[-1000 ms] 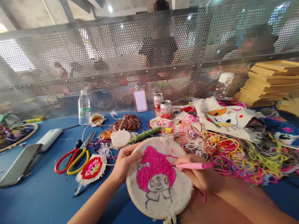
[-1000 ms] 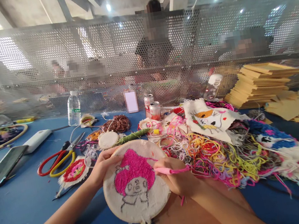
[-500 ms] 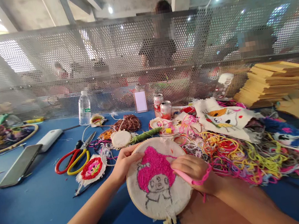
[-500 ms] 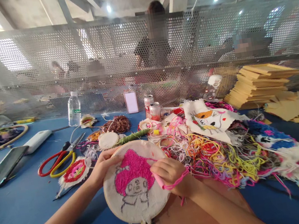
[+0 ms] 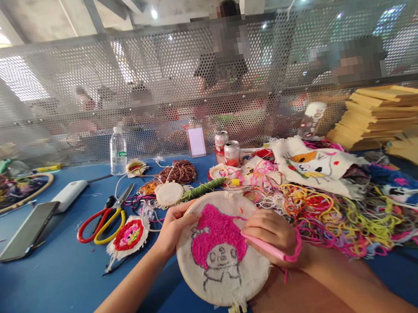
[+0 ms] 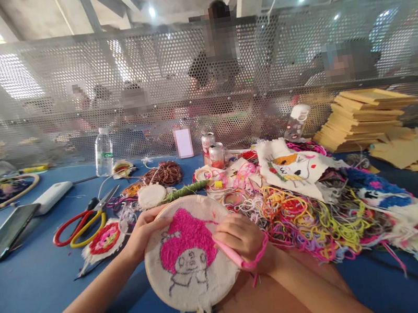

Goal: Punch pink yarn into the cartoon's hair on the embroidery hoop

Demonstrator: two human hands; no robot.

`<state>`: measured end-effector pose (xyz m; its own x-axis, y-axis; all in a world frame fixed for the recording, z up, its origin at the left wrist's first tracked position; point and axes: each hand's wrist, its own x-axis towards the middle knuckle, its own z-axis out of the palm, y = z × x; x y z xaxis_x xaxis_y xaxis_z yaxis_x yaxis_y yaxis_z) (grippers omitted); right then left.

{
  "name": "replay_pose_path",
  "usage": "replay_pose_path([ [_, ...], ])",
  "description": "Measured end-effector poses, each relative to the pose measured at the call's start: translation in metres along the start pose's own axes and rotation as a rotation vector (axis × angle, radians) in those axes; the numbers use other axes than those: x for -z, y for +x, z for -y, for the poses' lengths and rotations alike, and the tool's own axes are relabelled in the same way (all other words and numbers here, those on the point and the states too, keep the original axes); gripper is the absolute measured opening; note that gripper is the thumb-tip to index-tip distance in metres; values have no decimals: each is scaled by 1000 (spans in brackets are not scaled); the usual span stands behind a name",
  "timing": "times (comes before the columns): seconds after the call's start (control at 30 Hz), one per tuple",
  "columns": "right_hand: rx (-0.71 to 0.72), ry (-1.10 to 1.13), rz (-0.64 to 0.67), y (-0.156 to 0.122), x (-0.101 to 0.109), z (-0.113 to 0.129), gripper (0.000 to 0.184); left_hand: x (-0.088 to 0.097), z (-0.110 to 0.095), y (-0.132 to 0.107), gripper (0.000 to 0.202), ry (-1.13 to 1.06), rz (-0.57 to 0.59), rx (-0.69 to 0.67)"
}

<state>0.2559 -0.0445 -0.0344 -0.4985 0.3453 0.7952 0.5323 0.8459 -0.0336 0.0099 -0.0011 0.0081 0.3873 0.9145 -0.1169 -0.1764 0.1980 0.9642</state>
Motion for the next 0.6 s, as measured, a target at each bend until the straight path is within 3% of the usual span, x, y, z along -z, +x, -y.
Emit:
replay_pose_path([
  [0.17, -31, 101, 29, 1, 4, 0, 25, -1, 0, 0, 44, 7, -9, 1],
  [0.37, -170, 161, 103, -1, -4, -2, 14, 4, 3, 6, 40, 98, 5, 33],
  [0.47, -349, 228, 211, -4, -11, -2, 4, 12, 9, 15, 34, 371, 18, 57],
  [0.53, -482, 290, 266, -7, -15, -1, 6, 17, 14, 18, 32, 717, 18, 40],
  [0.6, -589, 361, 297, -9, -17, -1, 10, 17, 20, 19, 35, 1125, -43, -59],
])
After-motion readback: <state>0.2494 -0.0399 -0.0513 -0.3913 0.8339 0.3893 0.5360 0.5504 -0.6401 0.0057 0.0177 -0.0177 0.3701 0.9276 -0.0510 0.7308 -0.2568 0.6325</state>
